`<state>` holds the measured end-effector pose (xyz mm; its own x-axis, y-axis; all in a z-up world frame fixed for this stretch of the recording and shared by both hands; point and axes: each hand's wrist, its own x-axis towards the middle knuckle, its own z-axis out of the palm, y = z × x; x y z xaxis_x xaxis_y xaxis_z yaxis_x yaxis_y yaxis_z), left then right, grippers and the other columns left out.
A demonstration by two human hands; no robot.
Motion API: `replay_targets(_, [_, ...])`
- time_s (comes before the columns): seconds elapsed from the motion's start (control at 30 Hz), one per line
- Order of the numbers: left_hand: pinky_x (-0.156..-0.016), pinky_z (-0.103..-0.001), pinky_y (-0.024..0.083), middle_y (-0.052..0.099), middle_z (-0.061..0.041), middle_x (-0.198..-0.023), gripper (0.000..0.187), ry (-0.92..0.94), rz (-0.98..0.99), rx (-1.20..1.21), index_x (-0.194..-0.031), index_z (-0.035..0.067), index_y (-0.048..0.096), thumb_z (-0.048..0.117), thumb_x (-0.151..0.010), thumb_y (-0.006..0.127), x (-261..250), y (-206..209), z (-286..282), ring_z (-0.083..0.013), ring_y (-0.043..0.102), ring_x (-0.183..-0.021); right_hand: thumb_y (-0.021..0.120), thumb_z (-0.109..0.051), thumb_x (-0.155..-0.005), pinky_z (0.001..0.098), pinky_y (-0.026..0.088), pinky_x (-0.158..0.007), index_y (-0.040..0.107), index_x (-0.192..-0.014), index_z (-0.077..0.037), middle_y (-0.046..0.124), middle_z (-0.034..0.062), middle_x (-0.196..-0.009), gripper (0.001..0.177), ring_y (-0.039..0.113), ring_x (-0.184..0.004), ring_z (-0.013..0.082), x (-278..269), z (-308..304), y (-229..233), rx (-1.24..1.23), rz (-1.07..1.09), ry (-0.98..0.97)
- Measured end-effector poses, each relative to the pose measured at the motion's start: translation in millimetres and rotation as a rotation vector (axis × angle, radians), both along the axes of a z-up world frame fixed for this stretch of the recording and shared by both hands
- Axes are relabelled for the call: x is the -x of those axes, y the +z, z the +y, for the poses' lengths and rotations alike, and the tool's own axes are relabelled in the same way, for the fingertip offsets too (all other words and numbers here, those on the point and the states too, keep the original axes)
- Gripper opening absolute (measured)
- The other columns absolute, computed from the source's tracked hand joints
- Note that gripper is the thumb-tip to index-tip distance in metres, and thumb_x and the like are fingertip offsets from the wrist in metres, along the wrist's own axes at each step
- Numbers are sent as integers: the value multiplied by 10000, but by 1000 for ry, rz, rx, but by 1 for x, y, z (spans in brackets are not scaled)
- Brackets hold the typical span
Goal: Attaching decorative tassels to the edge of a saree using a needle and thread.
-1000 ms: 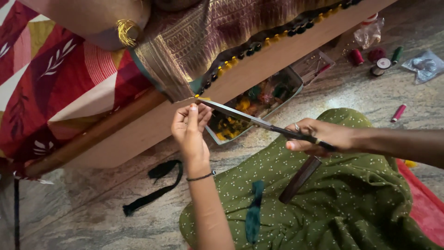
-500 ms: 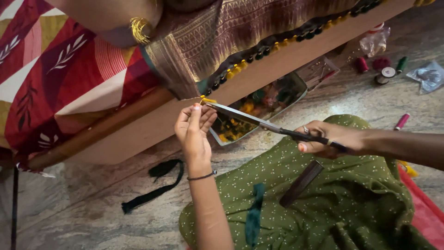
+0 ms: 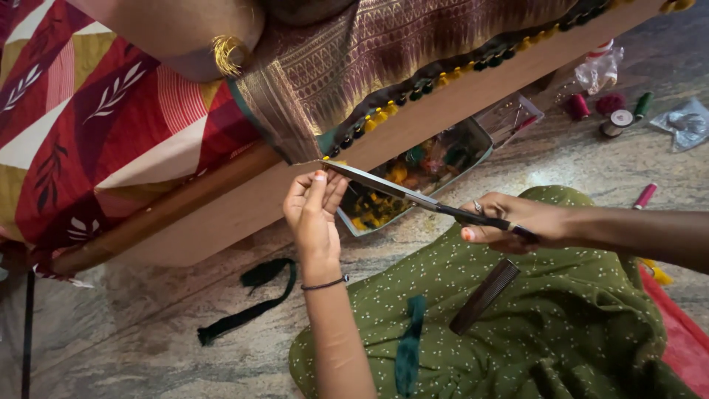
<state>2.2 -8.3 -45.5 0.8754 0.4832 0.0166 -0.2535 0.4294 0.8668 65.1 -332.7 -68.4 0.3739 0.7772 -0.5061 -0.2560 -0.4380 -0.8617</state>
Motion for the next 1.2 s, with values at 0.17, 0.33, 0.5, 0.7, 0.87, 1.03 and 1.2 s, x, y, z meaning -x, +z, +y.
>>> replay_targets(0.17, [-895, -356, 623, 747, -177, -1020, 89, 5, 29, -8, -976, 14, 610, 92, -1018, 617, -3, -5, 1, -225, 750, -940, 735, -475, -880, 294, 300, -336, 555, -851, -114, 450, -29, -477, 404, 385, -357, 101, -3, 0, -1, 48, -15, -18])
replay_targets(0.33, [-865, -321, 607, 747, -142, -1011, 99, 110, 103, -53, -981, 27, 619, 121, -1012, 628, -14, -21, 6, -177, 733, -909, 707, -592, -769, 301, 274, -346, 612, -857, -163, 421, -39, -482, 449, 378, -367, 116, -7, -4, 18, 167, -81, 3])
replay_targets(0.5, [-956, -281, 478, 664, -63, -1136, 226, 102, 25, -273, -1189, 36, 634, 77, -970, 674, -26, -67, 20, -120, 614, -1039, 719, -700, -833, 250, 395, -398, 614, -833, -143, 500, -68, -570, 567, 482, -474, 67, -53, -39, -14, 124, -499, 129])
replay_targets(0.7, [-1016, -296, 514, 720, -85, -1145, 288, -171, 67, -270, -1215, 2, 648, 107, -948, 667, -12, -67, -2, -144, 663, -1049, 634, -589, -903, 300, 413, -366, 611, -1056, -175, 563, 18, -576, 442, 472, -393, 103, -49, -13, 102, 541, -1135, 340])
replay_targets(0.87, [-958, -333, 531, 744, -130, -1061, 264, -162, 187, -335, -1174, -49, 665, 105, -960, 679, 4, -80, -11, -176, 696, -1003, 525, -377, -1001, 296, 409, -300, 581, -1287, -153, 628, 36, -638, 368, 513, -372, 89, -57, -17, 116, 763, -1624, 578])
replay_targets(1.03, [-996, -296, 499, 695, -6, -1143, 378, 44, 110, -278, -1238, 87, 569, 170, -899, 716, -4, -46, 3, -134, 624, -1116, 568, -388, -962, 278, 385, -354, 615, -1255, -192, 623, -6, -603, 355, 521, -393, 67, -46, -10, 136, 835, -1599, 558])
replay_targets(1.2, [-966, -280, 434, 715, 25, -1120, 237, -79, 62, 141, -1113, 101, 657, 231, -924, 713, -39, -44, 30, -120, 605, -1172, 599, -609, -927, 321, 423, -412, 649, -1161, -192, 602, 30, -521, 481, 560, -405, 130, -42, -14, 135, 826, -1385, 477])
